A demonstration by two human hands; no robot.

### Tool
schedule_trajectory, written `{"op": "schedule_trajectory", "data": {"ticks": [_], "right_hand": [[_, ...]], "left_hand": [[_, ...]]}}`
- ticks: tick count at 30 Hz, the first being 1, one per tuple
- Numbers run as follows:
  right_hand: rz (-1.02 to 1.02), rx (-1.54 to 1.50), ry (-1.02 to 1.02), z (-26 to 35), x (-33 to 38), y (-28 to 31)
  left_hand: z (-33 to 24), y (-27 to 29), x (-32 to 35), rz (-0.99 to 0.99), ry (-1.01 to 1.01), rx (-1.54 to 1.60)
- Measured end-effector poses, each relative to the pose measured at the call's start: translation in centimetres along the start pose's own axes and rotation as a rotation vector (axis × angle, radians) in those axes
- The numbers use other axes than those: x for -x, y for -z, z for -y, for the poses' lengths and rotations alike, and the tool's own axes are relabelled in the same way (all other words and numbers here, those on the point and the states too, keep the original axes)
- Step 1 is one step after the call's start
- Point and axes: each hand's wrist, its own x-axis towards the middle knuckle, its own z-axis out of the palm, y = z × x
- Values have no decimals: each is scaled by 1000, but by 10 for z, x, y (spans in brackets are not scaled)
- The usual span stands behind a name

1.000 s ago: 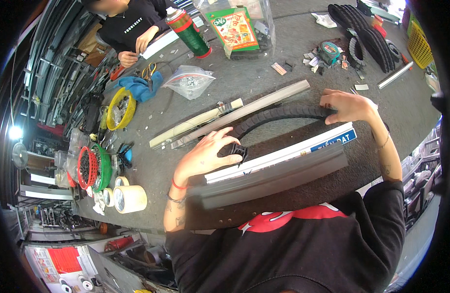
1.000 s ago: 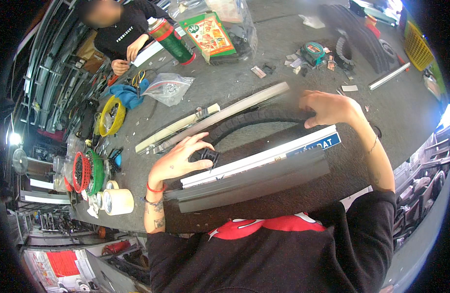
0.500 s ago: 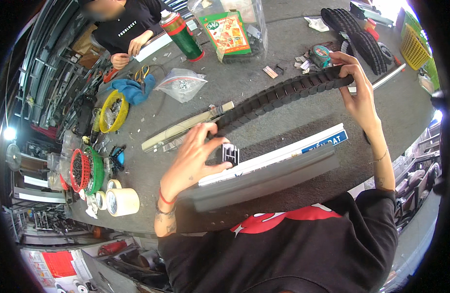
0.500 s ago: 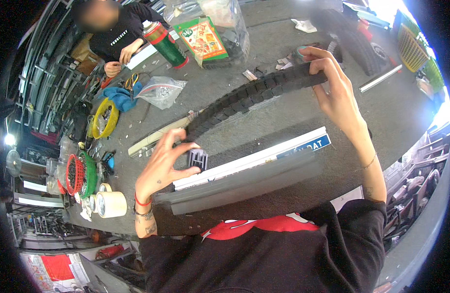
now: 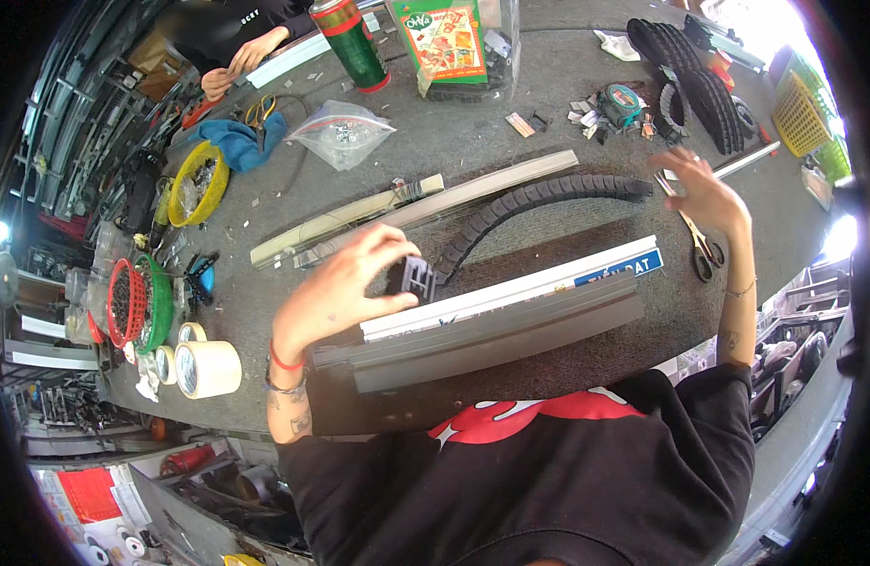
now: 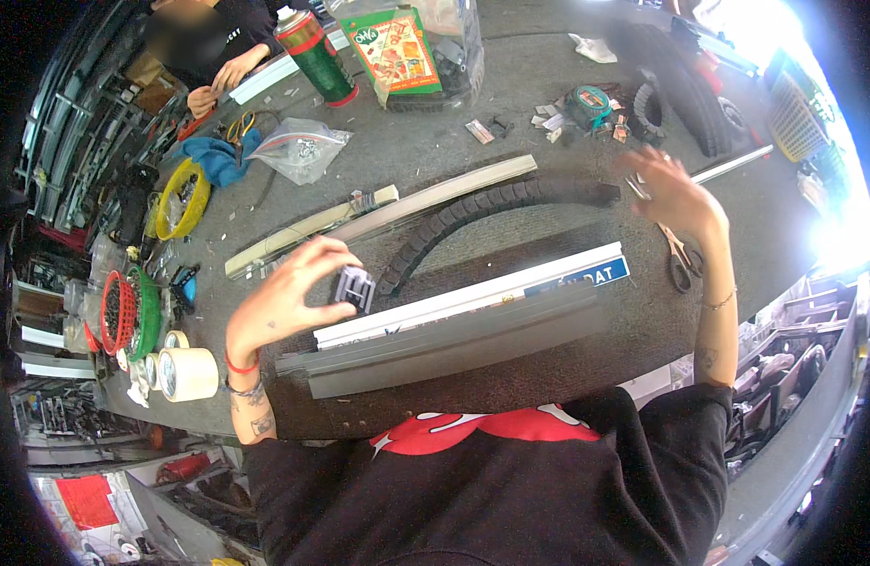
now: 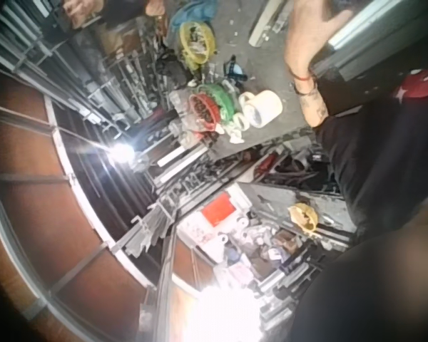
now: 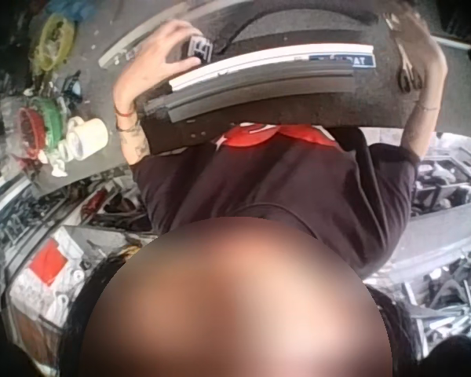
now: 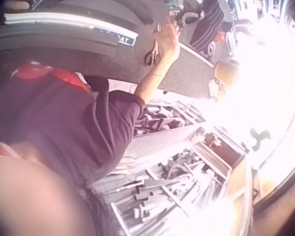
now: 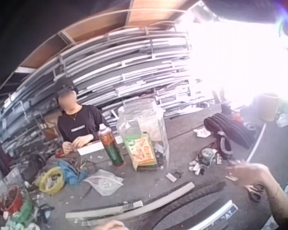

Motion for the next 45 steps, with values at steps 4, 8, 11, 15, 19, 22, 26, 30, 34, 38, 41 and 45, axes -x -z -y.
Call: {"op": "schedule_trajectory", "data": {"ticks": [4,8,11,15,19,22,26,30,34,38,41,45], "right_hand": [[-362,-209,193,36,-7,32],[-368,-303,698,112,-30,16],[-178,-296,1070,172,-47,-20],[-66,-22,1083,214,-65,-53],[4,-191,1046,211,-76,-41],[-34,-387,947,195,-73,-18],[-339,-460,924,186,-63,9],[-530,-309,860,188,-49,23],[-535,-213,835,192,-39,24],[-555,-263,876,194,-37,20],[-566,-251,936,193,-39,20],[-434,-316,855,193,-41,21]], "left_hand": [[4,18,9,-216,43,167],[13,21,10,-434,25,617],[23,19,3,-531,25,844],[27,6,-6,-550,17,1251],[21,-1,-7,-486,-65,1288],[13,-4,-7,-454,-77,1163],[1,-11,-12,-477,-81,938],[-2,-17,-13,-544,-114,1113],[2,-21,-18,-708,-108,1036],[3,-21,-19,-759,-26,1187],[2,-21,-17,-699,34,1374],[-1,-20,-15,-617,99,1511]]}}
